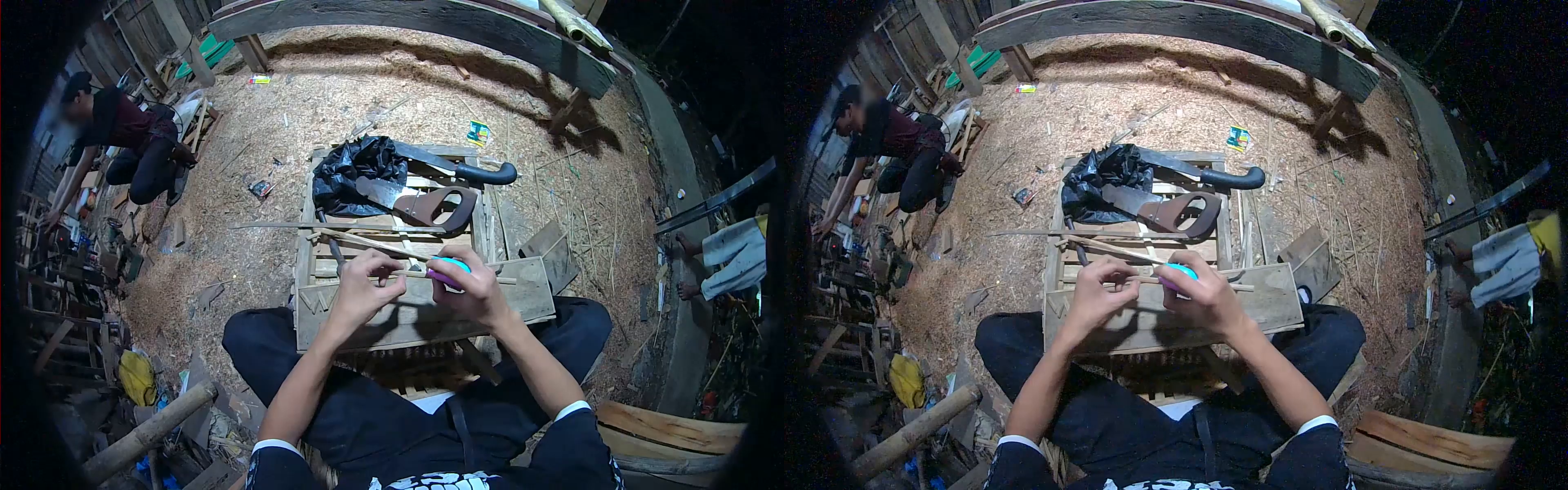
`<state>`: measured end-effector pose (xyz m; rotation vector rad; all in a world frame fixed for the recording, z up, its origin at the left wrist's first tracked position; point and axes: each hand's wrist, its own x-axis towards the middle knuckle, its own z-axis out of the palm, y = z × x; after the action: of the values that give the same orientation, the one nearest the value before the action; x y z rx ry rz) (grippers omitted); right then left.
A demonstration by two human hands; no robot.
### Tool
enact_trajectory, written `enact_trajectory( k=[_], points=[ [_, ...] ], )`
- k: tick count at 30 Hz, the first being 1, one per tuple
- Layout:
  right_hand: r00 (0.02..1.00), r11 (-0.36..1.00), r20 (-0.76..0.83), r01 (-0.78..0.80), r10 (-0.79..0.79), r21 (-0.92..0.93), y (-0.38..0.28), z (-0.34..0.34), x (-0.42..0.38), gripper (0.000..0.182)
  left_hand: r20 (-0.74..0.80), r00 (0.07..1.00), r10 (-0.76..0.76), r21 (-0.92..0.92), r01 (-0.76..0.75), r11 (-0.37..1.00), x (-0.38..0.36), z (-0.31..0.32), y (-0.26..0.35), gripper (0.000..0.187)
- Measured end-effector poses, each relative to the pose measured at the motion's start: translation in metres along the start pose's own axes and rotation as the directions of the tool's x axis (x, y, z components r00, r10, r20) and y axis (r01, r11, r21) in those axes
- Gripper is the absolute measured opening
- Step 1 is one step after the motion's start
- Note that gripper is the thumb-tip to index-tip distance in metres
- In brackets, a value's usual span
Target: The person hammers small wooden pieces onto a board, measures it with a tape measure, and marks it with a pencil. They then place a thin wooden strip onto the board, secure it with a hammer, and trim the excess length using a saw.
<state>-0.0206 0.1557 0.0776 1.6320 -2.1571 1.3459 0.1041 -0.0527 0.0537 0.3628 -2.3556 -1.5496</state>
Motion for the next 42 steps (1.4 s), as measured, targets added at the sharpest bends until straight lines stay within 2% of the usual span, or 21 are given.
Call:
enact_trajectory(
  k=[3, 5, 6, 8, 11, 15, 17, 21, 25, 27, 28, 31, 32, 34, 35, 40, 42],
  points=[
    [0.999, 0.999, -0.012, 0.043, -0.043, -0.024, -0.002, -0.001, 0.001, 0.052, 0.018, 1.0, 0.022, -0.038, -0.022, 0.999, 0.0, -0.003, 0.005, 0.02],
    [0.999, 0.999, 0.006, 0.041, -0.041, -0.006, -0.003, -0.003, 0.001, 0.052, 0.112, 0.993, -0.039, 0.025, 0.037, 0.999, -0.001, -0.007, 0.011, 0.018],
    [0.999, 0.999, 0.007, 0.042, -0.042, -0.004, -0.002, -0.003, 0.0, 0.052, 0.111, 0.993, -0.041, 0.025, 0.038, 0.999, -0.002, -0.007, 0.014, 0.018],
    [0.999, 1.0, 0.029, 0.025, -0.025, -0.011, -0.001, -0.003, -0.002, 0.056, 0.135, 0.976, -0.173, -0.06, 0.183, 0.981, -0.004, -0.005, 0.018, 0.018],
    [0.998, 0.999, 0.048, 0.035, -0.033, -0.036, 0.001, -0.003, -0.003, 0.056, 0.127, 0.985, -0.118, -0.133, 0.134, 0.982, -0.006, -0.002, 0.007, 0.021],
    [0.997, 0.996, 0.04, 0.073, -0.071, -0.053, 0.002, 0.002, -0.005, 0.051, 0.086, 0.982, -0.17, -0.073, 0.177, 0.982, -0.014, 0.001, 0.004, 0.021],
    [0.991, 0.992, 0.072, 0.113, -0.109, -0.055, 0.004, 0.003, -0.003, 0.05, 0.107, 0.989, 0.102, 0.259, -0.127, 0.958, -0.012, -0.005, -0.003, 0.021],
    [0.987, 0.991, 0.104, 0.126, -0.122, -0.039, 0.008, 0.013, -0.006, 0.051, 0.084, 0.981, 0.177, 0.332, -0.195, 0.923, -0.018, -0.007, -0.015, 0.02],
    [0.979, 0.989, 0.141, 0.15, -0.147, -0.007, 0.011, 0.02, -0.002, 0.052, 0.047, 0.981, 0.191, 0.355, -0.195, 0.914, -0.022, -0.015, -0.01, 0.019],
    [0.993, 0.999, 0.103, 0.051, -0.051, 0.006, 0.013, 0.025, -0.002, 0.053, -0.026, 0.976, 0.214, 0.395, -0.187, 0.899, -0.023, -0.022, -0.014, 0.019],
    [0.993, 0.998, 0.108, 0.055, -0.056, 0.009, 0.014, 0.025, 0.0, 0.053, -0.033, 0.977, 0.211, 0.396, -0.181, 0.9, -0.024, -0.026, -0.016, 0.019],
    [0.993, 0.99, -0.007, -0.115, 0.114, -0.078, 0.02, 0.023, 0.007, 0.05, -0.172, 0.945, 0.277, 0.503, -0.157, 0.85, -0.023, -0.039, -0.021, 0.016],
    [0.994, 0.991, -0.004, -0.112, 0.112, -0.077, 0.021, 0.023, 0.01, 0.05, -0.175, 0.945, 0.276, 0.503, -0.155, 0.85, -0.022, -0.045, -0.023, 0.016],
    [0.924, 0.925, 0.063, -0.379, 0.377, 0.014, 0.023, 0.023, 0.014, 0.048, -0.25, 0.948, 0.195, 0.491, -0.049, 0.87, -0.023, -0.056, -0.024, 0.017],
    [0.934, 0.94, 0.104, -0.336, 0.341, -0.063, 0.03, 0.023, 0.01, 0.044, -0.261, 0.95, 0.172, 0.468, -0.032, 0.883, -0.025, -0.059, -0.022, 0.017],
    [0.911, 0.929, 0.204, -0.327, 0.359, -0.175, 0.029, 0.031, 0.006, 0.044, -0.263, 0.947, 0.184, 0.468, -0.042, 0.883, -0.029, -0.065, -0.031, 0.018],
    [0.927, 0.923, 0.22, -0.23, 0.305, -0.309, 0.029, 0.037, 0.003, 0.046, -0.27, 0.947, 0.177, 0.461, -0.035, 0.887, -0.03, -0.065, -0.03, 0.018]
  ],
)
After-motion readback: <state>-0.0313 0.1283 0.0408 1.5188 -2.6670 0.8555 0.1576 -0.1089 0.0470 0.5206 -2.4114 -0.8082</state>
